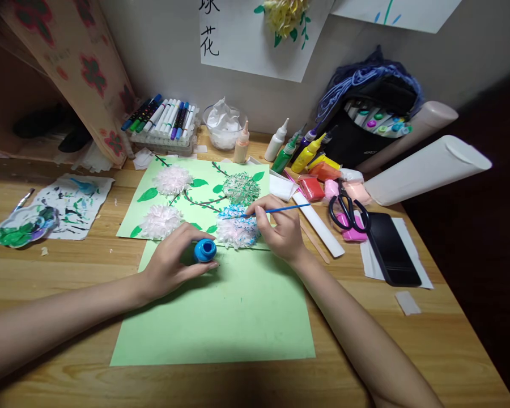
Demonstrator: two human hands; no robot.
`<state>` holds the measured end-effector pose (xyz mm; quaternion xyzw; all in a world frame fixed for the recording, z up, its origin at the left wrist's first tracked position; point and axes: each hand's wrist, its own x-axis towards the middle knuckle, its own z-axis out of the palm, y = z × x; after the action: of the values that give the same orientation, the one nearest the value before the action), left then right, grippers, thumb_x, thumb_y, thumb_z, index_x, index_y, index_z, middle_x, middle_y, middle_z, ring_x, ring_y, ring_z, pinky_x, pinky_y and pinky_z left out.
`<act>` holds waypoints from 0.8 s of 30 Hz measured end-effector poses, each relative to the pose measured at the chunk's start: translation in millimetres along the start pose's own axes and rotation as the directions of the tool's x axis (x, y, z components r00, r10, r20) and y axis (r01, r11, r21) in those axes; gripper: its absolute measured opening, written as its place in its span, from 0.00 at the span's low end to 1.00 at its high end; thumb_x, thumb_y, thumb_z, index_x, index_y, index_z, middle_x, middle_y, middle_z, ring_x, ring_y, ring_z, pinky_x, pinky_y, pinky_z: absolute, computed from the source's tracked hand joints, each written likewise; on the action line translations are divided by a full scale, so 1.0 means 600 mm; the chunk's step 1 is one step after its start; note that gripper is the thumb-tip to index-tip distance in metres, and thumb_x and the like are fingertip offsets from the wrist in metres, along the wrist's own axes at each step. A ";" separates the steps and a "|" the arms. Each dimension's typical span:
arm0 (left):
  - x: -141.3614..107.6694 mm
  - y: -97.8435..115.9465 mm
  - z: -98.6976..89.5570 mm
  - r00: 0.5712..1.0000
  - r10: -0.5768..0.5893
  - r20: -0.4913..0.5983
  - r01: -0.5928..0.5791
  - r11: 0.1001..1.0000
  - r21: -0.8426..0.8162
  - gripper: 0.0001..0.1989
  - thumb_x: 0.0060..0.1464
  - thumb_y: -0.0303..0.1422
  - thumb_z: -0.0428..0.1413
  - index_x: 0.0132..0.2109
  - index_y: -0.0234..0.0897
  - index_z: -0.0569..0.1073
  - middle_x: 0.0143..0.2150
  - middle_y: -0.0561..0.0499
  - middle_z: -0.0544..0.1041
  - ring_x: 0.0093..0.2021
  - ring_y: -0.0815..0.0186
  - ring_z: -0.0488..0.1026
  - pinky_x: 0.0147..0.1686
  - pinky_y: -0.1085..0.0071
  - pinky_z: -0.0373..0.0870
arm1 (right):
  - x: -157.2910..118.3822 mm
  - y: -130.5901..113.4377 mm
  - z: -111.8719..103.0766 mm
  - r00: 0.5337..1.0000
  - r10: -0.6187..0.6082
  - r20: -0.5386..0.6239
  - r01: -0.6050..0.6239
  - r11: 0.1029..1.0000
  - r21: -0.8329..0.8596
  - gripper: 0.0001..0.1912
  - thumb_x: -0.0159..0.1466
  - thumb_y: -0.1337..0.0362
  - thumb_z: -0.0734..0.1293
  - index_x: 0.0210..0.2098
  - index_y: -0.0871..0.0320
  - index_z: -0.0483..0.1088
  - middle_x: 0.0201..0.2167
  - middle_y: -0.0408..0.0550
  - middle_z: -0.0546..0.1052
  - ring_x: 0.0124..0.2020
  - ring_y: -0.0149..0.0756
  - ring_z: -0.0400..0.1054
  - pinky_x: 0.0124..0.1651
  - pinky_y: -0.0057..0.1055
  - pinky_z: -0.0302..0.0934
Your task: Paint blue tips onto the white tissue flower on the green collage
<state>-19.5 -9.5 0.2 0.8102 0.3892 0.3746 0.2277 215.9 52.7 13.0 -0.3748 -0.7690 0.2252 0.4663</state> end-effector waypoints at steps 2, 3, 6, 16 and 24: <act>0.000 -0.001 0.000 1.000 0.000 0.000 0.000 1.000 0.003 0.15 0.58 0.40 0.58 0.48 0.37 0.68 0.39 0.48 0.73 0.39 0.64 0.69 0.36 0.70 0.66 | 0.001 0.001 -0.002 1.000 -0.008 -0.013 0.008 1.000 -0.029 0.11 0.67 0.65 0.59 0.32 0.56 0.72 0.29 0.46 0.76 0.32 0.35 0.70 0.35 0.33 0.63; 0.001 -0.001 0.000 1.000 0.001 0.000 -0.001 1.000 0.003 0.15 0.58 0.40 0.58 0.48 0.37 0.68 0.39 0.48 0.73 0.39 0.64 0.69 0.36 0.70 0.66 | 0.003 0.000 -0.003 0.999 -0.007 -0.032 0.006 0.999 -0.031 0.12 0.67 0.65 0.59 0.32 0.56 0.73 0.29 0.46 0.76 0.32 0.35 0.70 0.35 0.34 0.63; 0.001 -0.001 0.001 1.000 0.009 -0.004 -0.009 1.000 0.000 0.16 0.58 0.40 0.58 0.48 0.36 0.68 0.39 0.48 0.73 0.38 0.64 0.69 0.36 0.70 0.66 | 0.011 -0.013 -0.008 0.990 -0.002 -0.141 0.007 0.999 0.040 0.12 0.67 0.64 0.60 0.31 0.56 0.73 0.27 0.46 0.75 0.29 0.34 0.69 0.32 0.33 0.63; 0.001 0.000 0.002 1.000 0.006 -0.030 -0.006 1.000 0.010 0.16 0.57 0.39 0.59 0.49 0.38 0.70 0.38 0.49 0.71 0.38 0.65 0.68 0.35 0.71 0.66 | 0.022 -0.119 -0.026 0.979 -0.145 -0.143 0.178 0.953 0.247 0.14 0.66 0.64 0.59 0.29 0.55 0.73 0.21 0.46 0.73 0.23 0.36 0.67 0.29 0.36 0.62; -0.002 -0.001 0.001 1.000 0.007 -0.024 -0.006 1.000 0.025 0.17 0.57 0.38 0.59 0.51 0.39 0.70 0.37 0.50 0.69 0.38 0.65 0.68 0.35 0.71 0.66 | 0.012 -0.141 -0.037 0.938 -0.302 0.169 0.300 0.953 0.041 0.11 0.67 0.69 0.58 0.34 0.56 0.71 0.26 0.47 0.75 0.28 0.35 0.69 0.33 0.35 0.64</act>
<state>-20.0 -10.3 -1.1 0.8097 0.3939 0.3801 0.2115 202.5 6.1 86.4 -0.2285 -0.8532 0.1884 0.4295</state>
